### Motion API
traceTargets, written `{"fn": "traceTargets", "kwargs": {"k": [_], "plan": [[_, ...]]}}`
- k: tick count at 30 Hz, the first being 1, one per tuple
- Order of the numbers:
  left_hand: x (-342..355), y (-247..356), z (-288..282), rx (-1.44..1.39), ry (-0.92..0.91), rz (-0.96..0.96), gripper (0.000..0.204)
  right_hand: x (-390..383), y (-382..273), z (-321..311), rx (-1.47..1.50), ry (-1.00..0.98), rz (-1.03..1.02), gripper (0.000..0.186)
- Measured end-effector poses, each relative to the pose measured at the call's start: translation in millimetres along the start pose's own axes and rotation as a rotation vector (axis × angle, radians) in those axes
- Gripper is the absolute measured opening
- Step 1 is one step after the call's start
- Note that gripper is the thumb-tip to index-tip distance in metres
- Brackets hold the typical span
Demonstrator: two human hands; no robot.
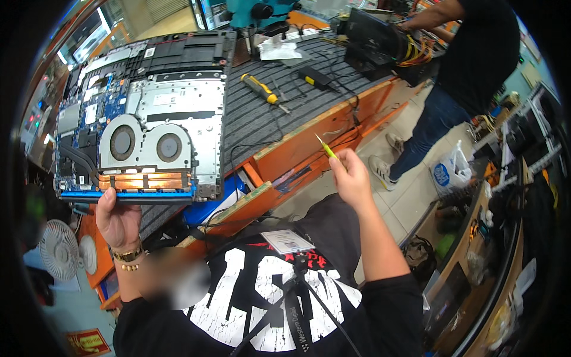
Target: The person unscrews and removes components from an open laptop, handling wires and internal parts with a screwdriver and by hand.
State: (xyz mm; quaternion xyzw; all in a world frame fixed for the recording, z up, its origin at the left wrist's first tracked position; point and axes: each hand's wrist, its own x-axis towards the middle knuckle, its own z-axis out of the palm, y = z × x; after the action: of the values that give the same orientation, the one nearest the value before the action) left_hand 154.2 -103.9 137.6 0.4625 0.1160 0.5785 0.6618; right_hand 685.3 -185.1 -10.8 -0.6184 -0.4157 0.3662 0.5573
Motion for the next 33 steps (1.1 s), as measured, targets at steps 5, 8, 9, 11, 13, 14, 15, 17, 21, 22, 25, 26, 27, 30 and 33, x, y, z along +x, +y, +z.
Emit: {"fn": "traceTargets", "kwargs": {"k": [5,8,9,11,13,14,15,17,21,22,25,26,27,30,33], "plan": [[-36.7,-10.4,-15.8,0.01,0.189,0.106,0.052,113.4,-31.5,23.4,-0.453,0.05,-0.358,0.028],[-55.1,-19.4,-12.5,-0.047,0.203,0.057,0.055,183.6,-40.7,30.7,-0.556,0.087,-0.446,0.032],[-64.5,-25.1,-10.0,-0.027,0.282,0.057,0.055,202.2,-43.4,41.6,-0.568,0.128,-0.451,0.034],[-81.6,-39.8,-10.3,-0.033,0.345,0.044,0.055,234.9,-42.4,49.2,-0.671,0.168,-0.445,0.036],[-96.3,-55.4,-2.7,-0.015,0.42,0.027,0.054,250.6,-22.9,62.4,-0.7,0.304,-0.721,0.04],[-102.4,-62.3,3.2,-0.026,0.437,0.018,0.054,255.2,-10.6,65.5,-0.704,0.336,-0.751,0.044],[-109.1,-69.2,15.2,-0.031,0.473,0.012,0.053,244.5,-9.4,76.0,-0.785,0.318,-0.718,0.044],[-110.1,-84.1,35.8,-0.087,0.532,0.02,0.052,236.3,-12.4,73.1,-0.729,0.324,-0.839,0.044],[-108.2,-120.1,32.2,-0.168,0.575,-0.035,0.045,234.6,-7.9,58.5,-0.79,0.288,-0.768,0.048],[-105.7,-124.7,30.3,-0.178,0.571,-0.025,0.046,231.2,-9.2,62.5,-0.765,0.283,-0.768,0.048],[-87.8,-136.4,22.1,-0.224,0.572,-0.021,0.042,222.4,-10.3,67.1,-0.729,0.287,-0.75,0.046],[-81.4,-140.5,18.8,-0.239,0.577,-0.022,0.04,219.8,-10.1,67.7,-0.699,0.309,-0.816,0.043],[-72.8,-146.5,12.9,-0.26,0.569,-0.024,0.039,217.5,-12.8,66.1,-0.673,0.344,-0.885,0.04],[-55.8,-152.8,6.8,-0.289,0.568,-0.043,0.037,181.8,-17.1,70.0,-0.419,0.202,-0.888,0.03],[-34.3,-155.5,-2.6,-0.297,0.56,-0.06,0.038,125.5,-38.8,104.0,-0.428,-0.333,-0.837,0.035]]}}
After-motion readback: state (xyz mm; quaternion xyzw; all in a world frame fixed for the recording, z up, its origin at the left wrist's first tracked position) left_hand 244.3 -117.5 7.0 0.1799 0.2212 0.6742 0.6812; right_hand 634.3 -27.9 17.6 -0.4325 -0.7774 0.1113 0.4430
